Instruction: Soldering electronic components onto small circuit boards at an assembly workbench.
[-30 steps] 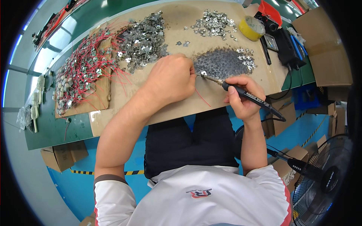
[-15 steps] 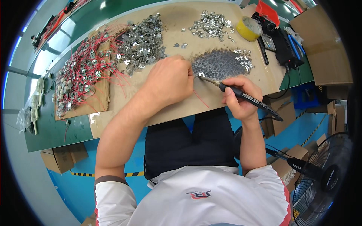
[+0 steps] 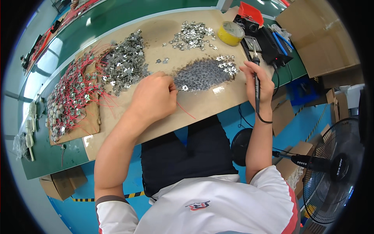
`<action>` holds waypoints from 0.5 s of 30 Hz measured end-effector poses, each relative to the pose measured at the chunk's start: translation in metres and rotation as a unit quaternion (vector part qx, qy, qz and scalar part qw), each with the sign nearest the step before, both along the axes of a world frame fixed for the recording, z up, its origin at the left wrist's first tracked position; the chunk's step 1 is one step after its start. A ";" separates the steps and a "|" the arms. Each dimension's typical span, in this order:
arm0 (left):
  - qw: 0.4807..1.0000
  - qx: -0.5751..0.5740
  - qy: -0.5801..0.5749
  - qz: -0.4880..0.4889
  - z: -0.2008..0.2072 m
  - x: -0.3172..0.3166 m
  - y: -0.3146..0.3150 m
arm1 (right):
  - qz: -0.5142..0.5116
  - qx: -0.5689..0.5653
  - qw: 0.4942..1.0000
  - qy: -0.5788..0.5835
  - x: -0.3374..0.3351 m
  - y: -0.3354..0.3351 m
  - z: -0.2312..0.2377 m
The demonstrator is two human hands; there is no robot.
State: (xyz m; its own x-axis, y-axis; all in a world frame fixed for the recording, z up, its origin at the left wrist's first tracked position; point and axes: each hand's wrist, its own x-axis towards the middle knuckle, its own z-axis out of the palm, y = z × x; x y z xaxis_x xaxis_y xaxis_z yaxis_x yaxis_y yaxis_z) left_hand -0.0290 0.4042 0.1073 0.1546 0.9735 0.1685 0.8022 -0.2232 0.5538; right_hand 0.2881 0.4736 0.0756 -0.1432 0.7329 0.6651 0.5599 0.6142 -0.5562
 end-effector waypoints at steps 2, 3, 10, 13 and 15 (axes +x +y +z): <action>1.000 0.002 -0.006 -0.002 0.001 0.000 0.002 | 0.009 0.075 0.996 -0.045 0.000 0.009 -0.004; 1.000 0.001 -0.006 -0.003 0.000 0.000 0.002 | 0.005 0.068 0.997 -0.045 0.001 0.012 -0.008; 1.000 -0.005 -0.012 0.001 0.000 -0.002 0.001 | 0.035 0.060 0.991 -0.110 -0.009 0.028 0.000; 1.000 -0.007 -0.014 -0.002 0.000 0.000 0.001 | 0.014 0.061 0.992 -0.110 -0.009 0.023 -0.003; 1.000 -0.006 -0.009 0.001 0.003 -0.002 0.000 | 0.005 0.058 0.994 -0.095 -0.014 0.022 -0.003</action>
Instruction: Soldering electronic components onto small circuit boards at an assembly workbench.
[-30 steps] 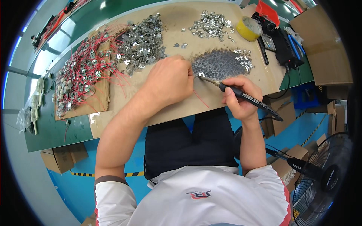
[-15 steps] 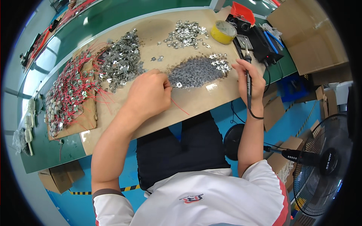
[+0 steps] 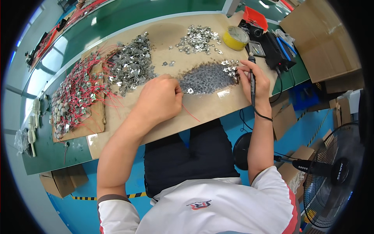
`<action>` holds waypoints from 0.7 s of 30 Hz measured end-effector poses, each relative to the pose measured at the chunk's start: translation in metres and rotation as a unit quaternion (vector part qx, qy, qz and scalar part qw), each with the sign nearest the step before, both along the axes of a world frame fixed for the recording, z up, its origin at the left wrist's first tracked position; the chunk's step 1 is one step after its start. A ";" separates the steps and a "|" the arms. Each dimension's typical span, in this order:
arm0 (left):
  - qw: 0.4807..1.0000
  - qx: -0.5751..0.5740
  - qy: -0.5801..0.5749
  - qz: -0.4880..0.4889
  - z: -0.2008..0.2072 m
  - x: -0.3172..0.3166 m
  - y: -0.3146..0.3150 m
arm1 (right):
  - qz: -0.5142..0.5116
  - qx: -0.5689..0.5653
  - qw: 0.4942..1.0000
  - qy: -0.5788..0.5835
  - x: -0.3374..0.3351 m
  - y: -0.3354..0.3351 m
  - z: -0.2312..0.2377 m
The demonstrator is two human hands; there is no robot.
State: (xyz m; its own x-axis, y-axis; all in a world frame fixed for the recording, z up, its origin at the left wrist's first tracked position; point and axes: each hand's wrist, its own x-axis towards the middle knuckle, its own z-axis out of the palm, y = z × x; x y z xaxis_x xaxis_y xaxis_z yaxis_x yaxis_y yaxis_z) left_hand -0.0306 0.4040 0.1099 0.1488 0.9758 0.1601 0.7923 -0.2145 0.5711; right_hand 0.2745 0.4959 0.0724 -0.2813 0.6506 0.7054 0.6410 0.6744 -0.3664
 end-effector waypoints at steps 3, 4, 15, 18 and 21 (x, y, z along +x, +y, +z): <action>1.000 0.003 -0.003 -0.005 0.000 0.001 0.001 | -0.008 -0.003 0.999 0.033 -0.013 -0.003 0.003; 1.000 0.004 -0.005 -0.002 0.000 -0.001 -0.001 | 0.023 -0.012 0.999 0.037 -0.027 -0.004 0.004; 1.000 0.009 0.008 -0.014 -0.003 0.003 0.003 | 0.248 0.010 0.969 0.012 -0.159 0.040 0.035; 1.000 0.003 0.007 -0.001 -0.003 -0.002 0.000 | 0.213 0.042 0.975 0.053 -0.133 0.028 0.058; 1.000 0.012 -0.002 -0.009 -0.005 0.001 0.003 | 0.108 0.044 0.988 0.106 -0.065 0.013 0.046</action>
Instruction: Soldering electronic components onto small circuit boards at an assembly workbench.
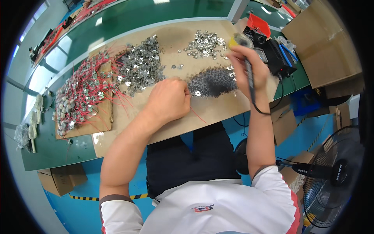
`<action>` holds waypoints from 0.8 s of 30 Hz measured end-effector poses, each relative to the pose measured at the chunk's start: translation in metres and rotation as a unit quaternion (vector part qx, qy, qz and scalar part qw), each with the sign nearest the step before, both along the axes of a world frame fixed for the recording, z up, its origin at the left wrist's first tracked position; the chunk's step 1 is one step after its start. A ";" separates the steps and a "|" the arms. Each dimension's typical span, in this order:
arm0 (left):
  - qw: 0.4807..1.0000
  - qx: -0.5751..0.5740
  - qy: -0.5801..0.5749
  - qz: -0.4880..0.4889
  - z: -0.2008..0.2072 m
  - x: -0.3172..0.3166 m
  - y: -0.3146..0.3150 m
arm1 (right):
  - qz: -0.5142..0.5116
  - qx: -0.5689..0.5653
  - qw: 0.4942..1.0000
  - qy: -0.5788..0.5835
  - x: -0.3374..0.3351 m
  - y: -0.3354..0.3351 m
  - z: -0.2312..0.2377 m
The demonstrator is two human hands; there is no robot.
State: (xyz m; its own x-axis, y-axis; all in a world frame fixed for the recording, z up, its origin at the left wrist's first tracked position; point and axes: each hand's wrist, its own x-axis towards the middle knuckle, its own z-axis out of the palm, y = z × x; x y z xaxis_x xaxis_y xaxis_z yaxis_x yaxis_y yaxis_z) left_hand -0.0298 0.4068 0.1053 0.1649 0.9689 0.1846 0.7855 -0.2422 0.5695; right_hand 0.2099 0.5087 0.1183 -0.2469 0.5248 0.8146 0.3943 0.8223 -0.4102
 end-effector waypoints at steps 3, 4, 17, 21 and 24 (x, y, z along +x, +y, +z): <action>1.000 0.006 0.002 0.001 0.000 0.000 0.002 | -0.079 -0.070 0.994 -0.003 0.050 -0.020 -0.030; 1.000 0.005 0.003 0.000 -0.001 -0.001 0.001 | -0.088 -0.072 0.993 -0.017 0.055 -0.026 -0.033; 0.999 -0.029 -0.012 0.008 0.003 -0.002 0.000 | -0.101 -0.006 0.987 -0.121 0.058 -0.038 -0.044; 1.000 -0.029 -0.010 0.007 0.003 -0.002 0.002 | -0.044 -0.068 0.992 -0.093 0.034 -0.052 -0.037; 0.999 -0.029 -0.016 0.007 0.000 -0.001 0.002 | 0.035 -0.080 0.992 -0.094 0.011 -0.058 -0.038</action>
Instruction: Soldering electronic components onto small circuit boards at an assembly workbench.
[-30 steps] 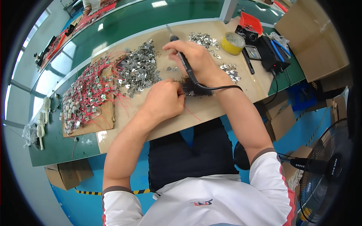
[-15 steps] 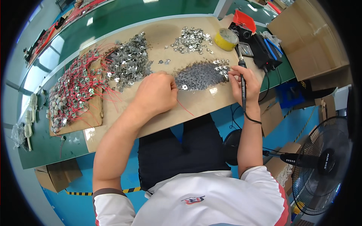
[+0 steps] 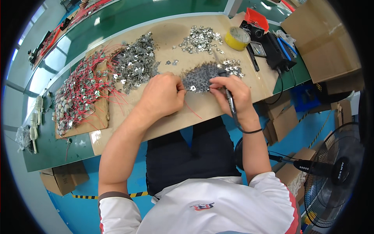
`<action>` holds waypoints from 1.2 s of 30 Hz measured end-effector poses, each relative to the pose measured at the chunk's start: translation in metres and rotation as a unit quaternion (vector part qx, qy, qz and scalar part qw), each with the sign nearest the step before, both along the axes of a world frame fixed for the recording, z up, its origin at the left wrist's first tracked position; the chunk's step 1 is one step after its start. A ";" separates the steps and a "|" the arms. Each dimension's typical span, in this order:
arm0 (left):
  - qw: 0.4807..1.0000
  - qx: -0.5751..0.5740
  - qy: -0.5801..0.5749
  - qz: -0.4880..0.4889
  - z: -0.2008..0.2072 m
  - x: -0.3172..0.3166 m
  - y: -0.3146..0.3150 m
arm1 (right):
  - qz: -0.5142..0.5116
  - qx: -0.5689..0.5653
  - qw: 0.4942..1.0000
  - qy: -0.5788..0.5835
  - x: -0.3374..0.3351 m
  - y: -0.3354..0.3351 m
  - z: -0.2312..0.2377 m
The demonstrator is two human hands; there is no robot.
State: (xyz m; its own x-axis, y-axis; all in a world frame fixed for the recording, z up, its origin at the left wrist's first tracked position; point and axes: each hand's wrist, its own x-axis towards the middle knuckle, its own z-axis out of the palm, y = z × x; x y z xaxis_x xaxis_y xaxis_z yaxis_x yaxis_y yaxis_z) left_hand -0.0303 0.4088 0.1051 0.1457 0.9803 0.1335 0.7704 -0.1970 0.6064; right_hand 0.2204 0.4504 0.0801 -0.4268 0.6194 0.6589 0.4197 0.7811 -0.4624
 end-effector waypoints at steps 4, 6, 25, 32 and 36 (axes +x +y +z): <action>1.000 0.008 -0.010 0.010 0.002 -0.005 0.001 | 0.061 0.022 0.998 0.001 -0.013 0.000 0.002; 1.000 0.019 -0.005 0.013 -0.002 -0.006 0.004 | 0.030 -0.026 0.999 0.026 -0.011 -0.002 -0.002; 0.979 0.142 -0.142 0.039 0.026 -0.003 0.009 | 0.016 -0.182 0.955 0.235 0.003 -0.020 -0.012; 0.981 0.145 -0.129 0.009 0.011 0.024 0.026 | 0.007 -0.195 0.919 0.342 0.015 -0.022 -0.026; 0.991 0.111 -0.072 -0.001 0.001 0.023 0.010 | -0.022 -0.161 0.939 0.303 0.017 -0.028 -0.025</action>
